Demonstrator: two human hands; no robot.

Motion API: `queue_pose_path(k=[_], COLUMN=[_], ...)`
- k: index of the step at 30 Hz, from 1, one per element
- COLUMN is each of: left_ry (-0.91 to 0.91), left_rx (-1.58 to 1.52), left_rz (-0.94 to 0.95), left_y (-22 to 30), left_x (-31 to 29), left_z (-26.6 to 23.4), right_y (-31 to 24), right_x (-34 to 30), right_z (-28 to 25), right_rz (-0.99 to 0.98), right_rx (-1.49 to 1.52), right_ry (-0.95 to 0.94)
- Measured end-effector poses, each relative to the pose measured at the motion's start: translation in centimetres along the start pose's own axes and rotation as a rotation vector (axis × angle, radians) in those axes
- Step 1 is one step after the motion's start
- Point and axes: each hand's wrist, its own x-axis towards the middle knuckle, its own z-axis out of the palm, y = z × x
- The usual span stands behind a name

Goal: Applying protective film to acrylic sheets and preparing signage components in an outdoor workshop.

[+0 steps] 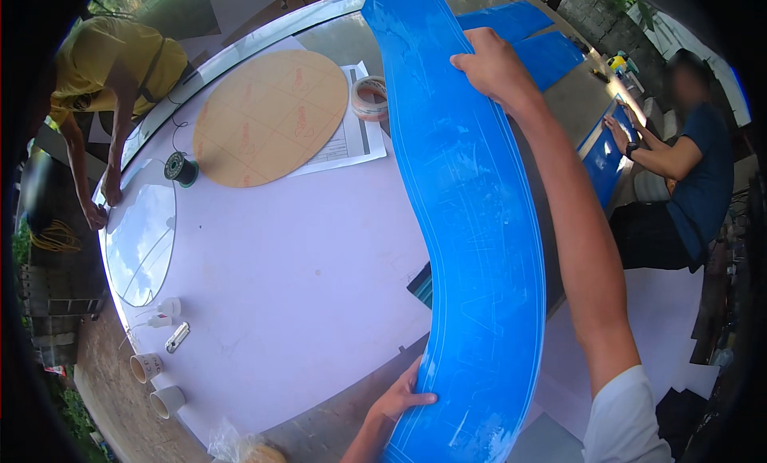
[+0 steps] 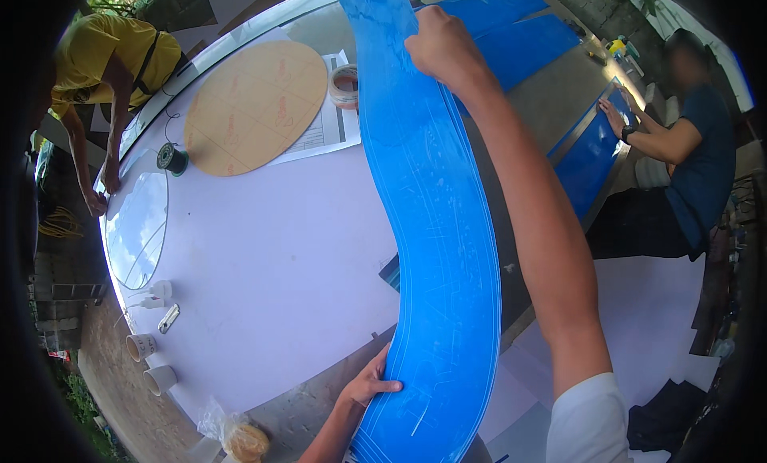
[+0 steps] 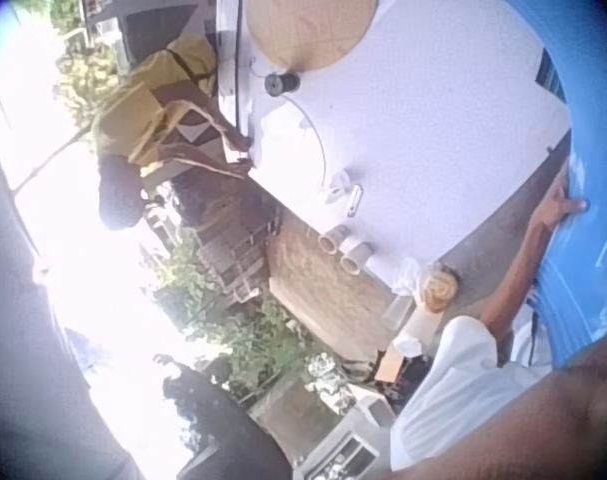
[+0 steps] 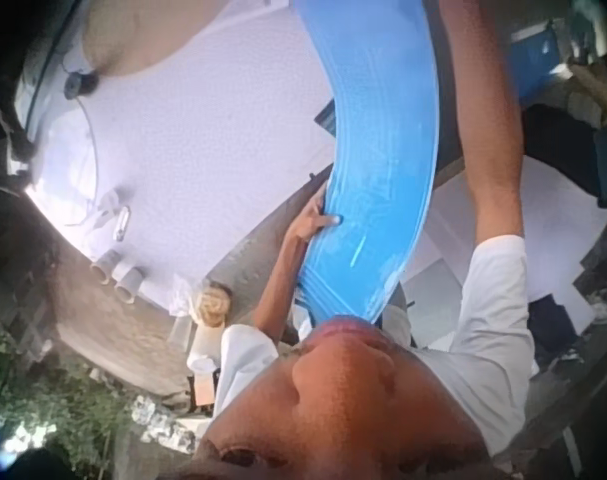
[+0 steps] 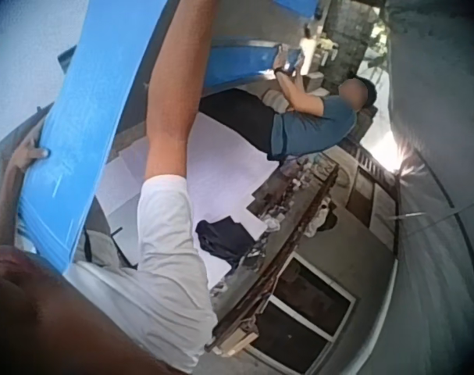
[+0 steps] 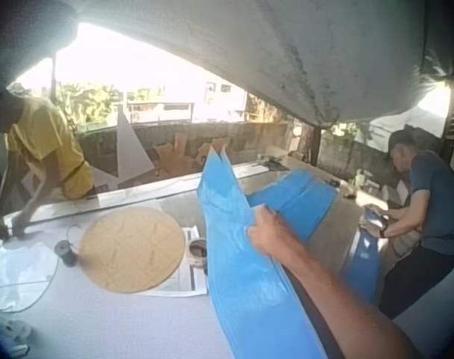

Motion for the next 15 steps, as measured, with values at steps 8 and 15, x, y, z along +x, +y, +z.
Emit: queue_pose_path(k=[8,15], left_ry=[0.036,0.244], left_rx=[0.225,0.365], left_rz=[0.360,0.503], left_y=[8.4,11.8], left_x=[8.0,11.0], left_z=[4.0,8.4], right_y=[6.5,12.6], right_x=[10.2,20.7], right_z=[0.7,3.1], right_rz=[0.062,0.068], right_rx=[0.201,0.555], right_ry=[-0.079,-0.215])
